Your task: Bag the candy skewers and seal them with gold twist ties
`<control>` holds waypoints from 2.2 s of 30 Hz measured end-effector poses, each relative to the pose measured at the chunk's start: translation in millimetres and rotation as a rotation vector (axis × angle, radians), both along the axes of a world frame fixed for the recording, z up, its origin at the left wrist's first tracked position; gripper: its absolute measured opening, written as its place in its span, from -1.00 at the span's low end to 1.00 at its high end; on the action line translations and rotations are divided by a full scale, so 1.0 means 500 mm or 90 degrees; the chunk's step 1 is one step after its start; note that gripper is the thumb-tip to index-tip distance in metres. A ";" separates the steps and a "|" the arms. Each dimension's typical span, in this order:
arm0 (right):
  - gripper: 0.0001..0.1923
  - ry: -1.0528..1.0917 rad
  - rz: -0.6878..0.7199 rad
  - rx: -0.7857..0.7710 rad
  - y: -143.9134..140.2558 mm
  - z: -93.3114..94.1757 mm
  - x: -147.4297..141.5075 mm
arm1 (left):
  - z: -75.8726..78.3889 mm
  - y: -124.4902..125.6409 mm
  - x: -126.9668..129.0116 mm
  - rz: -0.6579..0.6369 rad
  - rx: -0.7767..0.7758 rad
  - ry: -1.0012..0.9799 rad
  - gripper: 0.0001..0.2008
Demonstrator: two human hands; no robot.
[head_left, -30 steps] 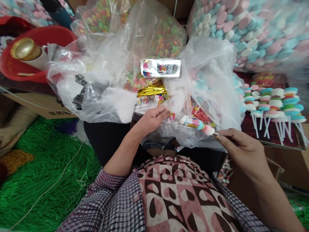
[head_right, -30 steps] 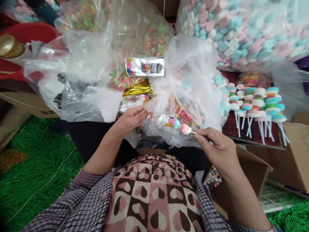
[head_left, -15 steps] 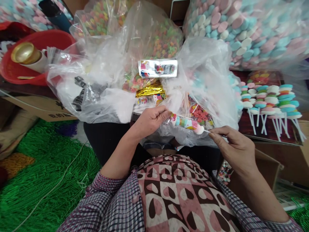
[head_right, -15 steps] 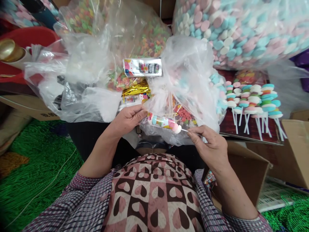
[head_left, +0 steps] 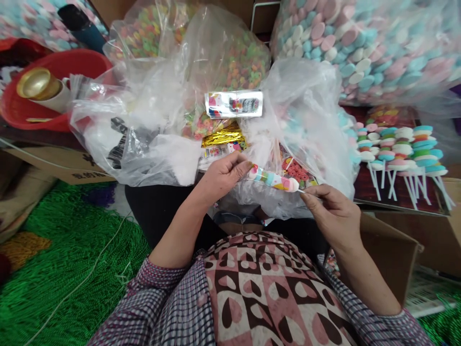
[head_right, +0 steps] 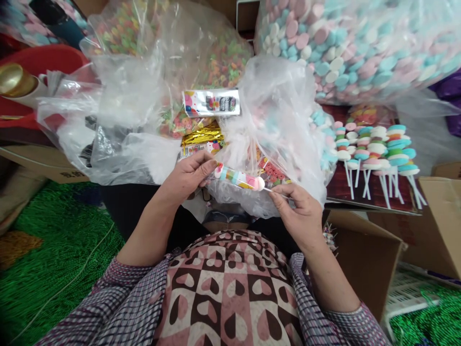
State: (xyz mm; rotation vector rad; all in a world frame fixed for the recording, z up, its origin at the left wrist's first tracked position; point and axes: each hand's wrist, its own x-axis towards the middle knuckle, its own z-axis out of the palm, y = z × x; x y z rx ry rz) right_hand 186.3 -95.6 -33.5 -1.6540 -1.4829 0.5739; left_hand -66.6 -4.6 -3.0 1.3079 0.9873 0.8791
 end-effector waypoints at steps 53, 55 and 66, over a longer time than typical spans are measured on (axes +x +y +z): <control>-0.74 0.269 0.169 -0.050 0.040 0.011 -0.150 | 0.008 -0.025 0.112 0.096 -0.142 -0.430 -0.72; -0.70 0.210 0.158 -0.023 0.039 0.011 -0.151 | 0.001 -0.026 0.114 0.078 -0.162 -0.415 -0.70; -0.71 0.175 0.213 -0.071 0.047 0.003 -0.129 | 0.001 -0.004 0.074 0.188 -0.172 -0.482 -0.80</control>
